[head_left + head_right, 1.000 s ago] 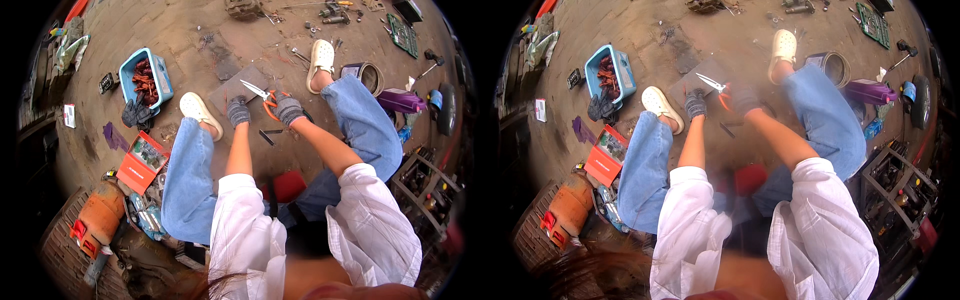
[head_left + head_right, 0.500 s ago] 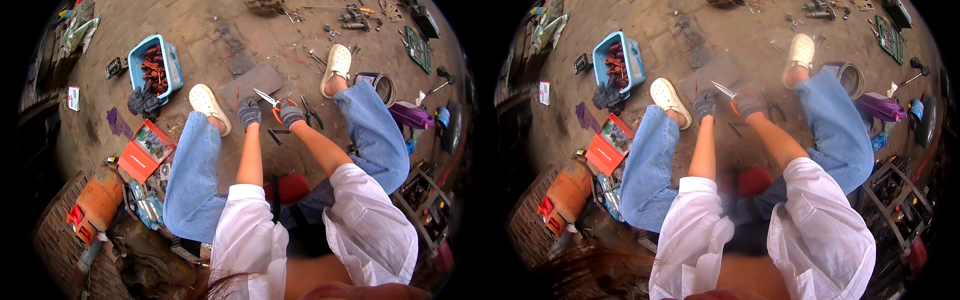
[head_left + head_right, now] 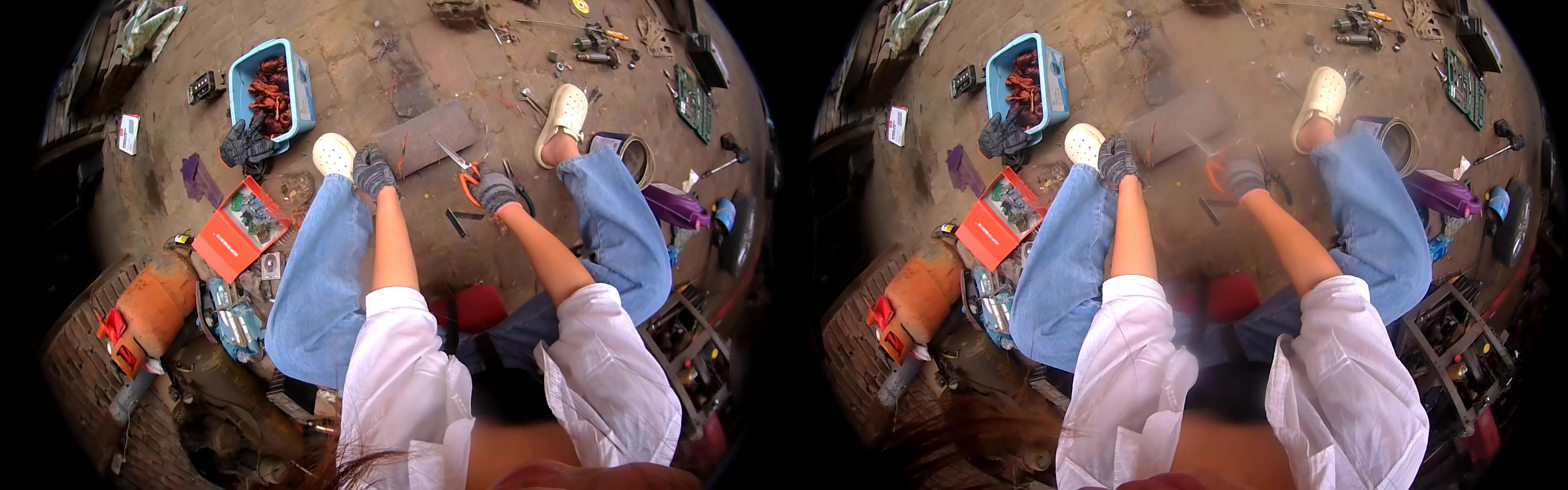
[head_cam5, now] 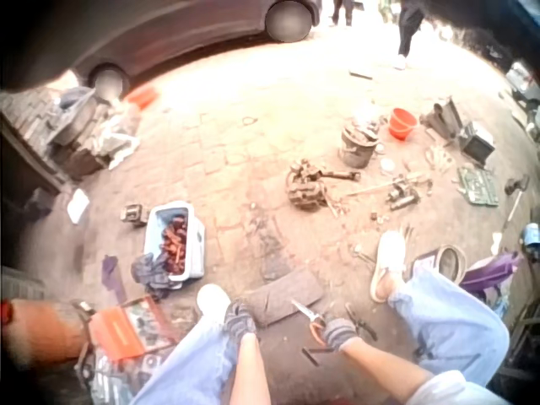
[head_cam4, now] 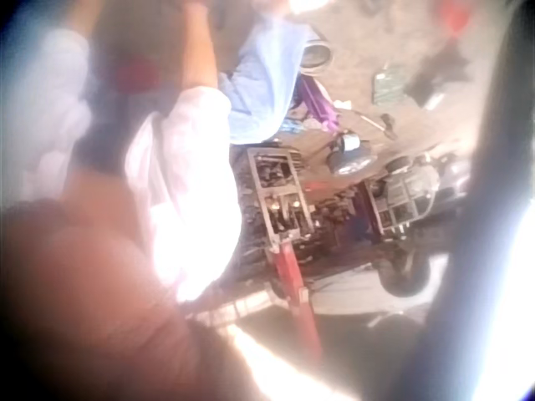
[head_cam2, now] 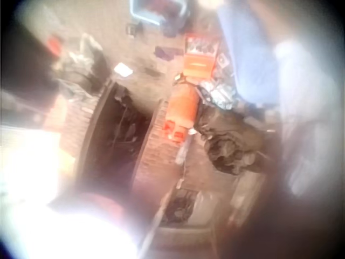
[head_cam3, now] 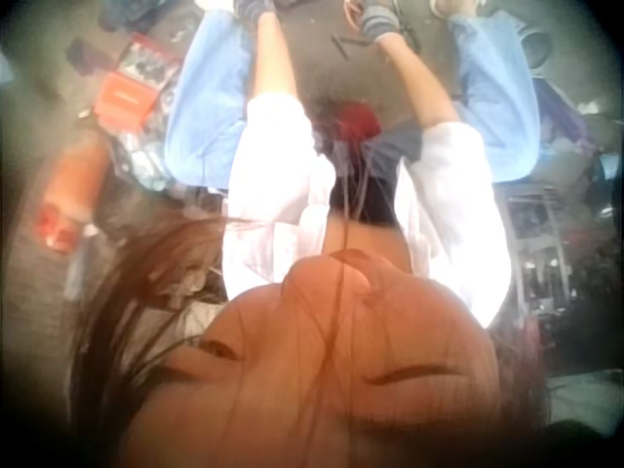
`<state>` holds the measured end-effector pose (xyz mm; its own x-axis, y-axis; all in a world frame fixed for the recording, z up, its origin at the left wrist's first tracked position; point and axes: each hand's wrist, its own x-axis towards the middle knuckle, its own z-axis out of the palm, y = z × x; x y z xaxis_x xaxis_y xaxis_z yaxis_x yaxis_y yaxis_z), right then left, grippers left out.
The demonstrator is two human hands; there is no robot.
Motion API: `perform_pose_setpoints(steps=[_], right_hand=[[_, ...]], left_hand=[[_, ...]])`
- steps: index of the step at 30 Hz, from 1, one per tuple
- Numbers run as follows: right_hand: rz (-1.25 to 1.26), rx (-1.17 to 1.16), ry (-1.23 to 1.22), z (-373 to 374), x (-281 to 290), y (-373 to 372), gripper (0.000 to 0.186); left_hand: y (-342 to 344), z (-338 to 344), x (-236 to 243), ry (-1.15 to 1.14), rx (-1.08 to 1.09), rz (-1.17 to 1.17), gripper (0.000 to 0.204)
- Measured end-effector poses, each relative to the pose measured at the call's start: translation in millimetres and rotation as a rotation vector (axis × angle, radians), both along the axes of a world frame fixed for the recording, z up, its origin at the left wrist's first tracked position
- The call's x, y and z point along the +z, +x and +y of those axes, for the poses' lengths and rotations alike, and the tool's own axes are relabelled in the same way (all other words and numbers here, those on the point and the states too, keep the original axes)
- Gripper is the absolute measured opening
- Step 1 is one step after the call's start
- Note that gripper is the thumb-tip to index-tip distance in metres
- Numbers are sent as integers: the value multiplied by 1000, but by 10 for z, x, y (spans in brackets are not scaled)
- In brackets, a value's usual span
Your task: The person uses orange-handled shears to cut a small dark rectangular piece of material. They then hold and inspect the cut piece with gloved hands, turning it over and examining its edges.
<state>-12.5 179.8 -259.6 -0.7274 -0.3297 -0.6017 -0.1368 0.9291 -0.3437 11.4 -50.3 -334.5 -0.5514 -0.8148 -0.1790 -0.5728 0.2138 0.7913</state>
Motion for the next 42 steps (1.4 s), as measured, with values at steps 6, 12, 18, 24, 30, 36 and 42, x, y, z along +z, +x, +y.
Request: perform_pose_setpoints(steps=[6,12,18,24,30,36,42], right_hand=[[-3,-83,-8,213,75,-331,45],[85,-134,-133,529,1245,-633,37],[-5,-204,-208,815,2217,-584,34],[104,-145,-69,748,2274,-693,35],[171,-121,-41,891,2230,-728,38],[156,-147,-128,963,2198,-804,42],[79,-431,-247,1065,2142,-840,46]], left_hand=[[-484,-169,-156,-11,-161,-109,23],[-921,-166,-176,-43,-610,-354,27],[-1203,-118,-289,-124,-755,-490,33],[-1454,8,-532,-100,-699,-690,34],[-1691,256,-829,-301,-606,-813,32],[-1723,16,-1023,-449,-800,-707,27],[-1635,133,-308,311,-340,-42,27]])
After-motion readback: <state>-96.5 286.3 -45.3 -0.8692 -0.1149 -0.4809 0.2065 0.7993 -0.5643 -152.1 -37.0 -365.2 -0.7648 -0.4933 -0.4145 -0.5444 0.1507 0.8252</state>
